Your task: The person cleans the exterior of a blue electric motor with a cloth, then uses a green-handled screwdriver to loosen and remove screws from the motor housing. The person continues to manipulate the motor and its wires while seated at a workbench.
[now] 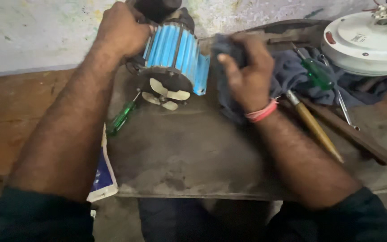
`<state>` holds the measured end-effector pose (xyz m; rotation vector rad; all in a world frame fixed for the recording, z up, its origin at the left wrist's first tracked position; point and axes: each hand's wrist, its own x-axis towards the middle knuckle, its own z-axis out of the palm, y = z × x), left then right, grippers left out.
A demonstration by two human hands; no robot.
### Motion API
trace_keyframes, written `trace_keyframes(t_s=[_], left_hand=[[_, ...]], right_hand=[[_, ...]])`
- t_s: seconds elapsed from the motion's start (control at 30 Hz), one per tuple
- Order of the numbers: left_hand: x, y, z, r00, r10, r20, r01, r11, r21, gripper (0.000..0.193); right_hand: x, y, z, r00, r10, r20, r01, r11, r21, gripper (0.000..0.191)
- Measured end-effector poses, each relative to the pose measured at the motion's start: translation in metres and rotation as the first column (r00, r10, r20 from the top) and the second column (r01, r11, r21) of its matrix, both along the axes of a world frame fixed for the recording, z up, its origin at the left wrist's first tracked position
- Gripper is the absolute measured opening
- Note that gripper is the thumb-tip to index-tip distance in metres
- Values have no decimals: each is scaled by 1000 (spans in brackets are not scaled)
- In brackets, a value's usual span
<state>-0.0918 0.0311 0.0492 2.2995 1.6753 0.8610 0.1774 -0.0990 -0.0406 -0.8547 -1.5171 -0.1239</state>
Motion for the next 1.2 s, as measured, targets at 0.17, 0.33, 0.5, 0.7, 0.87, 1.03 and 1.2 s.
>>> trace_keyframes(t_s=[0.17,0.33,0.5,0.7,0.87,1.03,1.2], left_hand=[[12,-2,1,1000,15,23,-17,998,57,33],[15,2,-3,1000,15,27,-18,995,98,33],[10,14,-8,987,118,-111,-110,991,80,36],[-1,17,-20,997,44,61,-53,989,141,38],[-5,17,-21,990,126,63,-131,988,81,36],[-5,13,-22,995,60,85,-71,989,127,35],[-1,10,-17,994,45,102,-55,993,101,37]], right_hand=[[-41,8,15,990,138,0,-137,984,-118,22],[-33,2,12,964,162,210,-137,982,-130,23],[-30,10,13,927,227,298,-216,974,-70,21],[-28,48,41,902,182,392,-181,983,-41,18],[-27,19,22,838,297,457,-290,953,-87,23],[-12,24,25,973,210,95,-181,951,-252,10],[29,1,44,837,-440,326,351,888,296,15]])
